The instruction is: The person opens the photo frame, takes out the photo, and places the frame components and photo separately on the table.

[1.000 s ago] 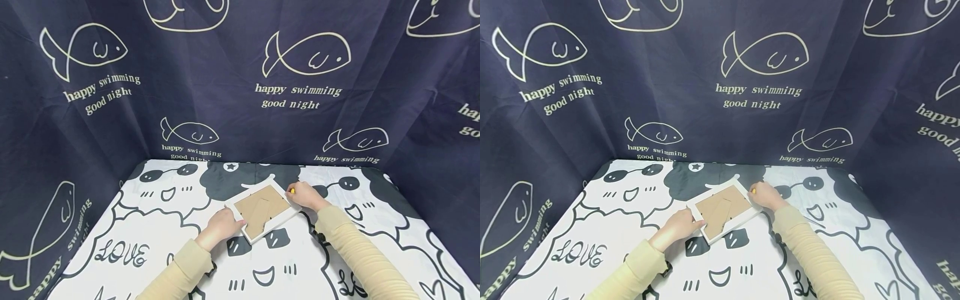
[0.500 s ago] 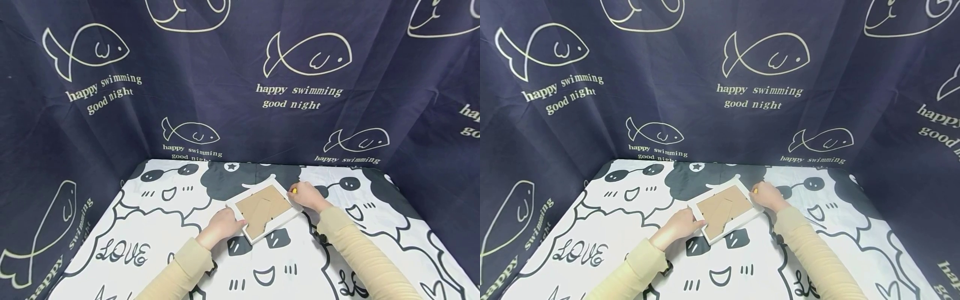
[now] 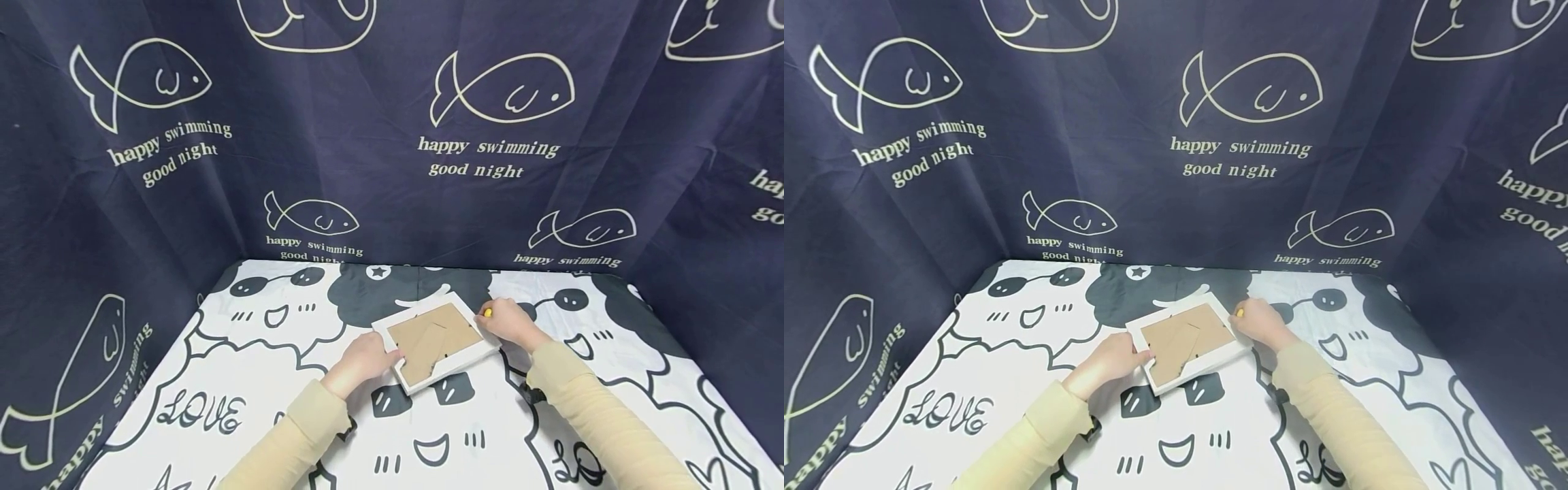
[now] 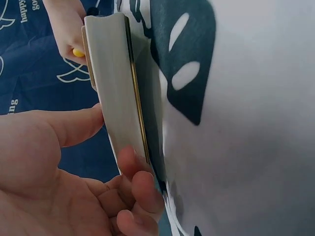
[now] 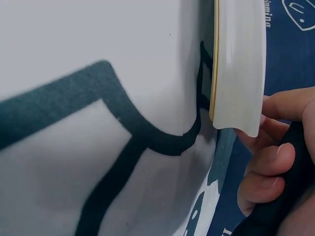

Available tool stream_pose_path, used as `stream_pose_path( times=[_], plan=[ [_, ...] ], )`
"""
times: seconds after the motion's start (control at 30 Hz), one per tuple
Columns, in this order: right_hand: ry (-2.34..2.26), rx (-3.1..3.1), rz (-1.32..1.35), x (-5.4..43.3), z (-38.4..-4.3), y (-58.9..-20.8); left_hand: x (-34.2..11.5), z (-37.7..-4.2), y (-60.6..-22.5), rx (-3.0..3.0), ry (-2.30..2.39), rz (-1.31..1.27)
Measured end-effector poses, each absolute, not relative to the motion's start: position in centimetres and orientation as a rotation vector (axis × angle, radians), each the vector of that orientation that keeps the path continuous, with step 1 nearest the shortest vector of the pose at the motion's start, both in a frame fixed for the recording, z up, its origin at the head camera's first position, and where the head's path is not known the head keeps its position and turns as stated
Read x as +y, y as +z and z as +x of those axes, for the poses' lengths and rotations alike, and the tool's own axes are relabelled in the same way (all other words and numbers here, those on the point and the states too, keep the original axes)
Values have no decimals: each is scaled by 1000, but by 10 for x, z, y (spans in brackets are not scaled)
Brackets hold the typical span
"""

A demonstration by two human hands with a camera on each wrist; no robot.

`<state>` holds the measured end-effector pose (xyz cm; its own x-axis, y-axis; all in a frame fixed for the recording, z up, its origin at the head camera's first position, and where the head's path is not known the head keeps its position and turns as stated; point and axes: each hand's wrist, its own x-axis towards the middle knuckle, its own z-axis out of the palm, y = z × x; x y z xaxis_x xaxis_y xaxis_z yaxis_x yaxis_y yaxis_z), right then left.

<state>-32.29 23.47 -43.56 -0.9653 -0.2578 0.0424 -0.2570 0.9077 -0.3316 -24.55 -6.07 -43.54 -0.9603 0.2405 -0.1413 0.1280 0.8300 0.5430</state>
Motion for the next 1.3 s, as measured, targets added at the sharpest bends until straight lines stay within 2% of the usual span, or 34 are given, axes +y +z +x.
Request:
stream_pose_path(
  times=[0.6, 1.3],
  plan=[
    [-603, 3058, -273, 233, -302, -426, -63, -266, -429, 2804, 731, 326],
    [-724, 2952, -164, 224, -279, -420, -63, -285, -422, 2803, 672, 254]
  ],
)
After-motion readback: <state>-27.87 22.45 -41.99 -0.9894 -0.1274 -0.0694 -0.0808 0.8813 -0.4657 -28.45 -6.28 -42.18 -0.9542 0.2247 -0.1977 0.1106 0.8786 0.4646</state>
